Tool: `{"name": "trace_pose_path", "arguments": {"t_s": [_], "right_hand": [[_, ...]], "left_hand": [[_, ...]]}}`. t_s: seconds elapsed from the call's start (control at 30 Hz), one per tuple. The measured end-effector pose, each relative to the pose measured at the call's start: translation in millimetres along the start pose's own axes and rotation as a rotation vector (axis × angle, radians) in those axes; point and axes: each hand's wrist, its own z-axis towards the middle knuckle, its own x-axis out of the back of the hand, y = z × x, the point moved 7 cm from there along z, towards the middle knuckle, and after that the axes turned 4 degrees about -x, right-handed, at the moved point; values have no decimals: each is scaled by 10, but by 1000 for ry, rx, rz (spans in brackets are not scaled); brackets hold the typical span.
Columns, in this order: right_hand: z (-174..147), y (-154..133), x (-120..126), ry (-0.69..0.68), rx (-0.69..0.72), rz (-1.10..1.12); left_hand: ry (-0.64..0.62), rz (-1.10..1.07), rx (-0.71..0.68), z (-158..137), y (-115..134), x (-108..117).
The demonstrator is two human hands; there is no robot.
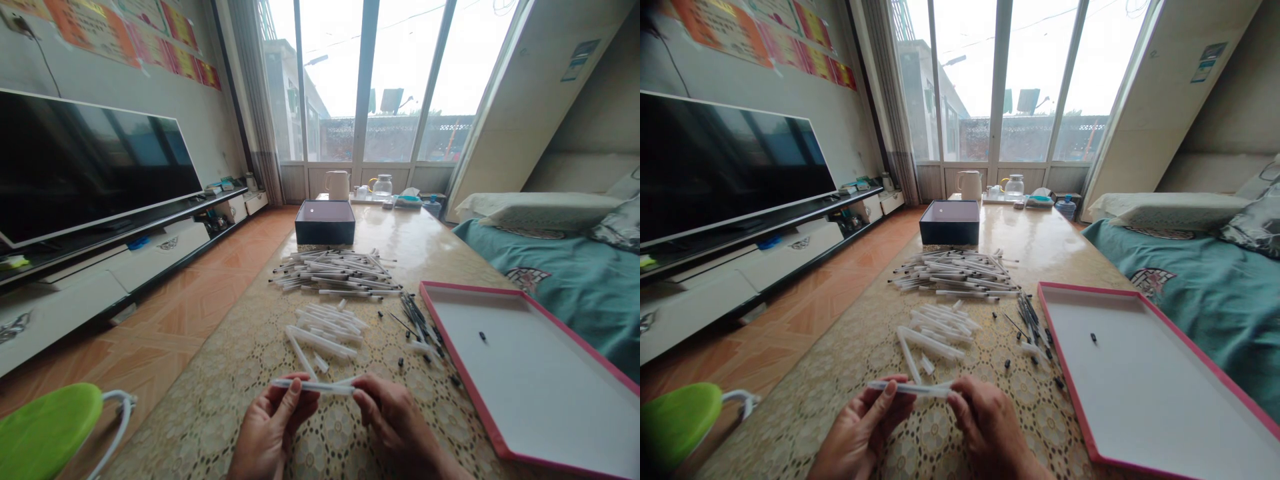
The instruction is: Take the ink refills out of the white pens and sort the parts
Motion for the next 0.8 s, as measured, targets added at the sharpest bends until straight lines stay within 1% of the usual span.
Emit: {"name": "trace_pose_path", "arguments": {"t_s": [0.1,0.27,0.43,0.6,0.73,0.8], "right_hand": [[3,2,-17,3,29,-8],[5,38,-14,15,-16,26],[5,32,-39,-15,34,27],[10,37,-23,-4,-10,89],[9,2,-29,-16,34,92],[9,0,-16,-4,33,98]], "left_hand": [[1,5,-12,5,7,-4],[-1,-3,-11,5,2,-6],[-9,-8,-17,-10,7,0],[-9,-2,-10,-1,7,1],[-5,-2,-6,0,14,-12],[-5,2,-4,-3,16,-17]]}}
